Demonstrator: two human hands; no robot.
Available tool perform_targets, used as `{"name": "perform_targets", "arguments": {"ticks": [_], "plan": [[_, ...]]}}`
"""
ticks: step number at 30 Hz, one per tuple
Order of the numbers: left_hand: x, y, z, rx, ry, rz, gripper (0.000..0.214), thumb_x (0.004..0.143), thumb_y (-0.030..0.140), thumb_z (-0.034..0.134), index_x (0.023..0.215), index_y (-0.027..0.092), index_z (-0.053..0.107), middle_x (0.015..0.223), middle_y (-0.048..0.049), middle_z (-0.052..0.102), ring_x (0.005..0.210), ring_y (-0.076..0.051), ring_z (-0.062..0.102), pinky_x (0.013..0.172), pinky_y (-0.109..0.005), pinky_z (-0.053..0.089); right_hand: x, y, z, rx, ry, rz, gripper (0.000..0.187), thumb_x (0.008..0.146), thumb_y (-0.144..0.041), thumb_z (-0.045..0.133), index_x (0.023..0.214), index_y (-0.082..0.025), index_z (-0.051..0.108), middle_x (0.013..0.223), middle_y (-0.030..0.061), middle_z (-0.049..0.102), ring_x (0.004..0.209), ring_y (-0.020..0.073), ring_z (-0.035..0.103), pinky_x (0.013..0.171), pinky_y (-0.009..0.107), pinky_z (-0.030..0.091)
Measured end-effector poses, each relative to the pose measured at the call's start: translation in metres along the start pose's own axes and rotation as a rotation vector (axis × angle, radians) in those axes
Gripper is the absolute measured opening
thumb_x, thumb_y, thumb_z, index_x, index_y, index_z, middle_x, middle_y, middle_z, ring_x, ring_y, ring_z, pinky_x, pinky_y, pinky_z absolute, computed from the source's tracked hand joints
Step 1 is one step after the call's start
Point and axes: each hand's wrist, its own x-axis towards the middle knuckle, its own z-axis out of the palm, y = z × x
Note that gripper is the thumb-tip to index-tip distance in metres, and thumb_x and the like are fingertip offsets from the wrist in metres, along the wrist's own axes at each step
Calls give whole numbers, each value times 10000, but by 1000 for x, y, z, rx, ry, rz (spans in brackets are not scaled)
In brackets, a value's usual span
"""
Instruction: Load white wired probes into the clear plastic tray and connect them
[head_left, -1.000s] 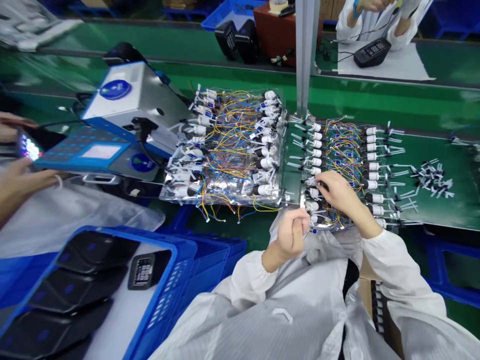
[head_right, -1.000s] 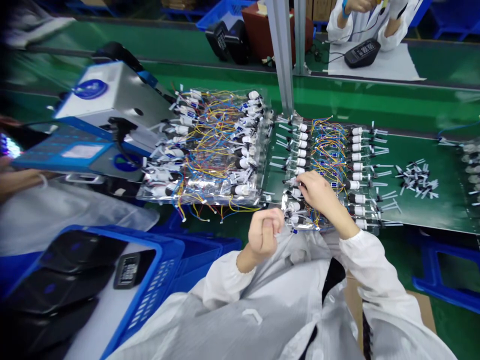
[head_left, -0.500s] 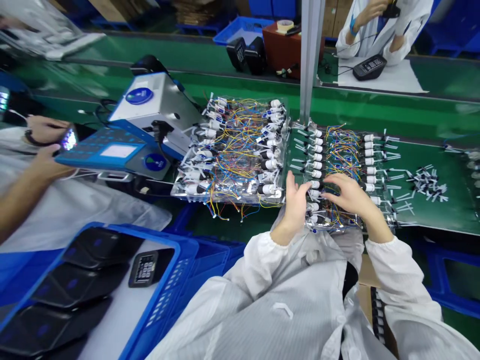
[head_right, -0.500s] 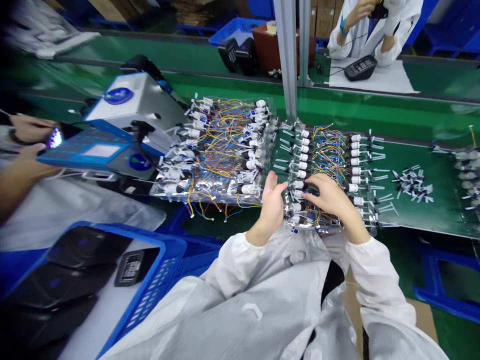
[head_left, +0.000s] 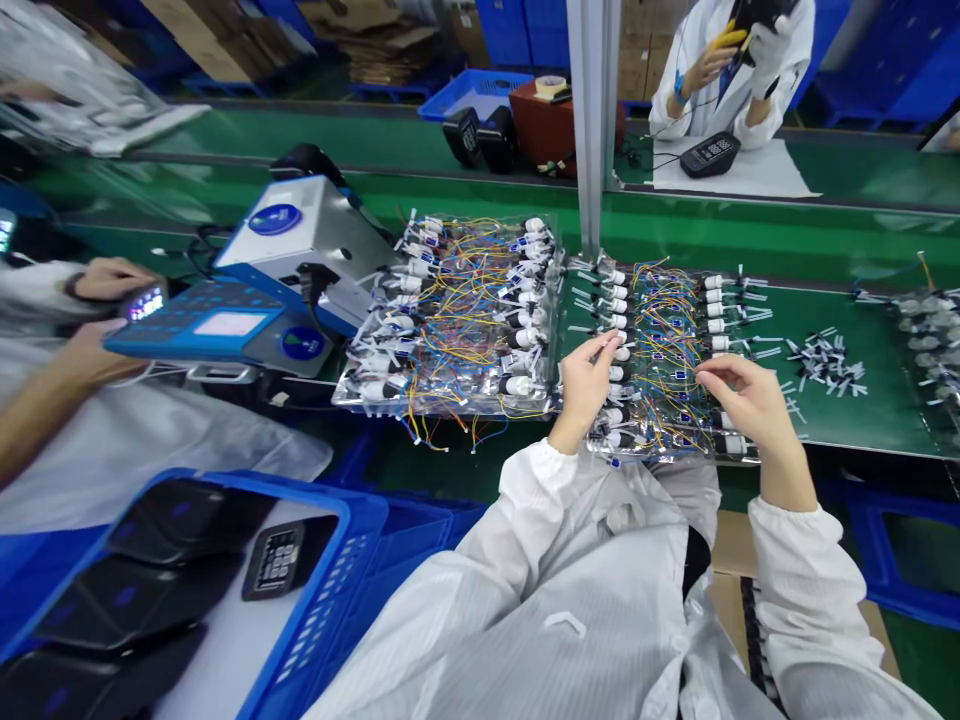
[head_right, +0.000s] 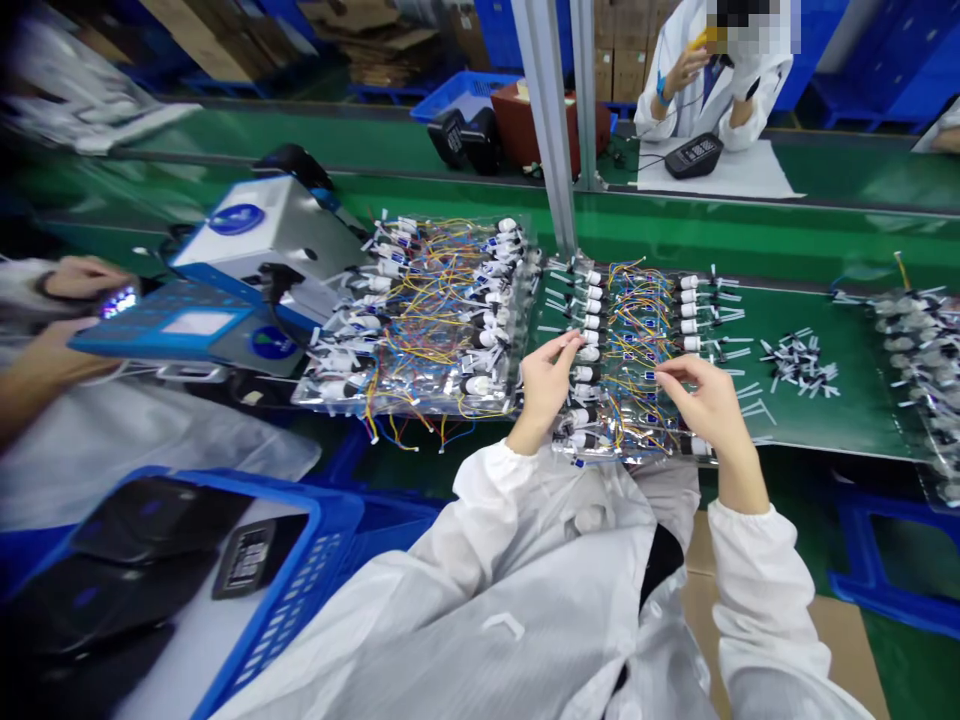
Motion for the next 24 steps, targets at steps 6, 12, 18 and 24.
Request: {"name": "perform_targets", "arguments": {"ticks": [6,12,18,24], "plan": [[-5,57,2,-183,73,168,380,1008,505,625,1241,239,762,1038,-52,805,961,-162,760,944,-324,609,13,5,-7,-117,166,-12,174,946,-368,685,999,-219,757,961,68,772,841,232,725,816,399,591],[-7,65,-2,-243,75,184,367,997,497,651,1247,250,759,880,-13,778,795,-120,729,771,-251,588,54,15,15,-274,87,-97,256,910,-367,700,1114,-217,737,1079,107,753,877,262,717,794,424,597],[-9,71,-10,-332,117,189,335,985,466,679,1222,246,767,837,-3,765,782,-108,737,724,-222,577,87,25,42,-244,-9,-123,201,911,-314,673,1093,-240,713,935,67,744,813,259,700,829,462,587],[6,90,-26,-420,165,278,335,972,497,686,1185,250,759,807,12,712,743,-106,696,708,-245,585,90,15,47,-317,4,-200,113,929,-331,667,895,-226,695,903,78,683,796,241,639,811,435,550]]}}
